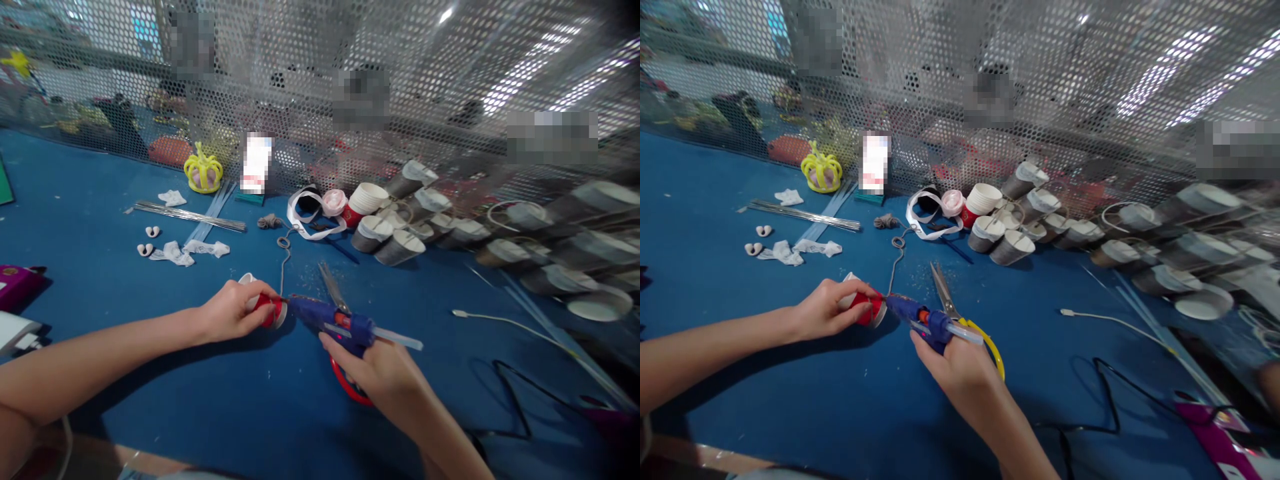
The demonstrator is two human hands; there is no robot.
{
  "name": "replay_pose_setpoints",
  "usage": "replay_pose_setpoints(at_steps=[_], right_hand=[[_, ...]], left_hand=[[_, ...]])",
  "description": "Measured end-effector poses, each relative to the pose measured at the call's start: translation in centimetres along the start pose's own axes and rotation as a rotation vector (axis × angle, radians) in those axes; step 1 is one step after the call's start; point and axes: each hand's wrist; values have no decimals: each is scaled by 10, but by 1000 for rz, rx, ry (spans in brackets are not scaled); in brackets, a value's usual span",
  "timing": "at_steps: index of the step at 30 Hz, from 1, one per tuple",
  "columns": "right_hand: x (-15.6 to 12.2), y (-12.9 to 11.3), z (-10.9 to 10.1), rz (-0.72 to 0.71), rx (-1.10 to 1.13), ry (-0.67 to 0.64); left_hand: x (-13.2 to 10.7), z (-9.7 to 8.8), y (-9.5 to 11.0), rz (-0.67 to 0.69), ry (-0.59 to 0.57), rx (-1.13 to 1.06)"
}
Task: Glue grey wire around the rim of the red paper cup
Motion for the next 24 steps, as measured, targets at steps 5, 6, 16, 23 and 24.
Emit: replay_pose_setpoints(at_steps=[5, 6, 16, 23, 24], right_hand=[[3, -4, -5, 34, 61, -53], [3, -4, -5, 40, 64, -64], [5, -3, -6, 34, 99, -72], [4, -5, -7, 137, 40, -163], [3, -5, -7, 145, 30, -164]], left_hand=[[-1, 0, -1, -8, -1, 17], [-1, 0, -1, -9, -2, 15], [0, 1, -1, 10, -1, 0], [0, 0, -2, 15, 10, 4], [0, 0, -2, 17, 10, 1]])
Point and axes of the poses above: each hand's wrist, its own x-axis towards the middle knuckle, its own z-axis out of the palm, y = z × x, and after that the axes turned 12 degrees about -x, right-handed
